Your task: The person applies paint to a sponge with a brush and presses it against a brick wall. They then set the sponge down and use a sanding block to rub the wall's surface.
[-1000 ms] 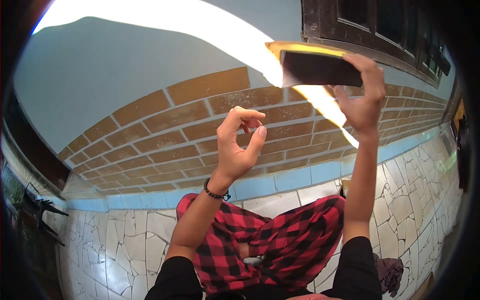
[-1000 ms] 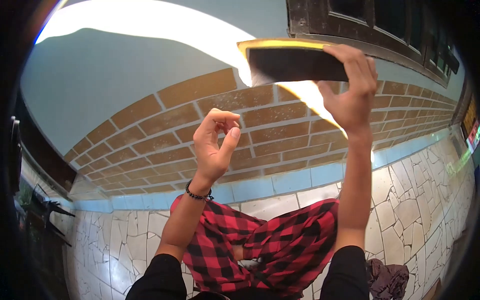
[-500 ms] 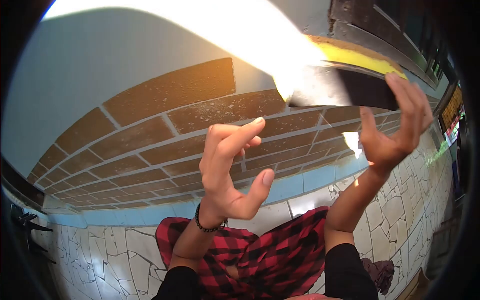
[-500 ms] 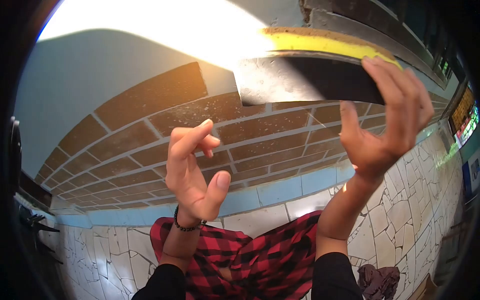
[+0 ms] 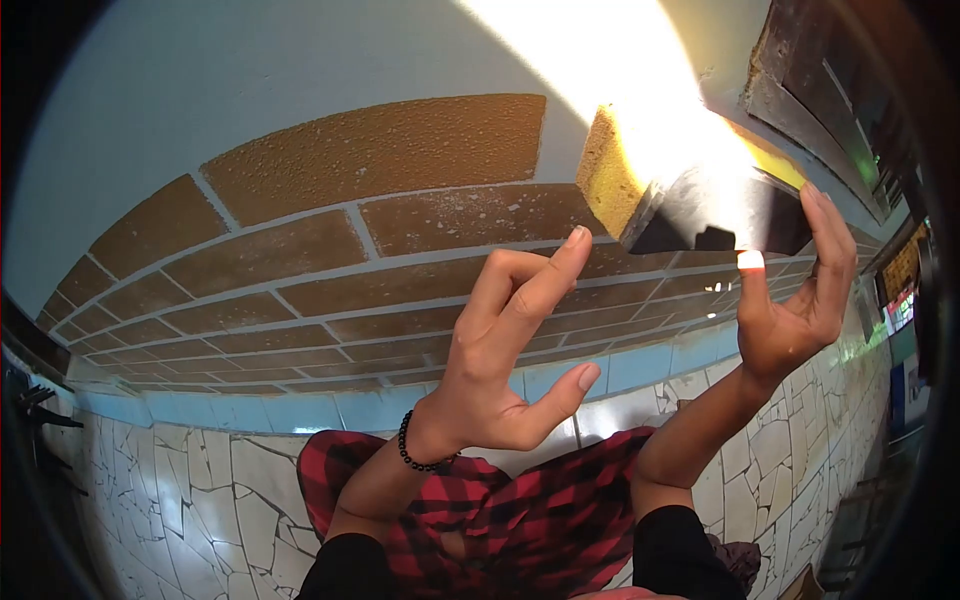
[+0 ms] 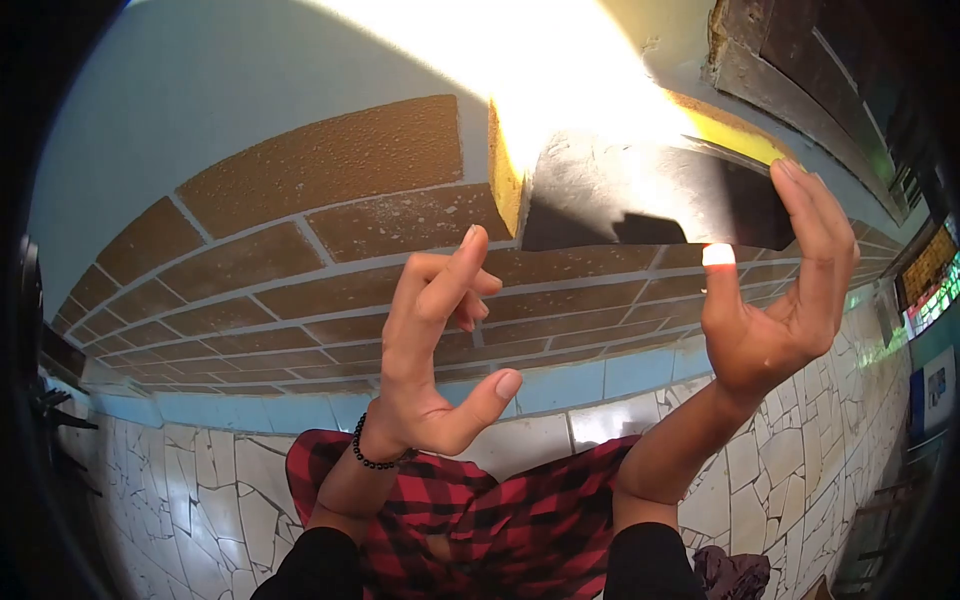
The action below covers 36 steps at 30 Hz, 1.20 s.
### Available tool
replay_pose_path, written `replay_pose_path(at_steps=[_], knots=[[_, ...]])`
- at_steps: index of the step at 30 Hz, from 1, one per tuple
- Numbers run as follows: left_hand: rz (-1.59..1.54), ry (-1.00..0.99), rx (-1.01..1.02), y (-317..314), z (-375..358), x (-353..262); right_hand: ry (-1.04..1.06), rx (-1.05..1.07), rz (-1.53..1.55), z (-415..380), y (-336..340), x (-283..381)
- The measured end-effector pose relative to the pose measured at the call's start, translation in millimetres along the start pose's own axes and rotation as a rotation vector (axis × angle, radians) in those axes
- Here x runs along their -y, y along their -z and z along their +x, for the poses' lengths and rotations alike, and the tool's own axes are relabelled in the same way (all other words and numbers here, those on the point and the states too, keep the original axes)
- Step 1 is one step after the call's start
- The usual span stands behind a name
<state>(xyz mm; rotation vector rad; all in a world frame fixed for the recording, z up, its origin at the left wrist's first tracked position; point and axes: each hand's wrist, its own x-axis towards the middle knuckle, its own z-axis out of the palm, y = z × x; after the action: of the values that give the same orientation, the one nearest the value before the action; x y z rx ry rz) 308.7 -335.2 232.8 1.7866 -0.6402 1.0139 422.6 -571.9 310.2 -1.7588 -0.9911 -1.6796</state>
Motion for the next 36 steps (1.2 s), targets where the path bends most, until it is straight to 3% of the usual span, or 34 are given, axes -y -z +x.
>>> replay_pose_path(at_steps=[36], knots=[[-0.108, 0.085, 0.09, -5, -6, 14, 0.034, 0.036, -0.09, -5, -14, 6]])
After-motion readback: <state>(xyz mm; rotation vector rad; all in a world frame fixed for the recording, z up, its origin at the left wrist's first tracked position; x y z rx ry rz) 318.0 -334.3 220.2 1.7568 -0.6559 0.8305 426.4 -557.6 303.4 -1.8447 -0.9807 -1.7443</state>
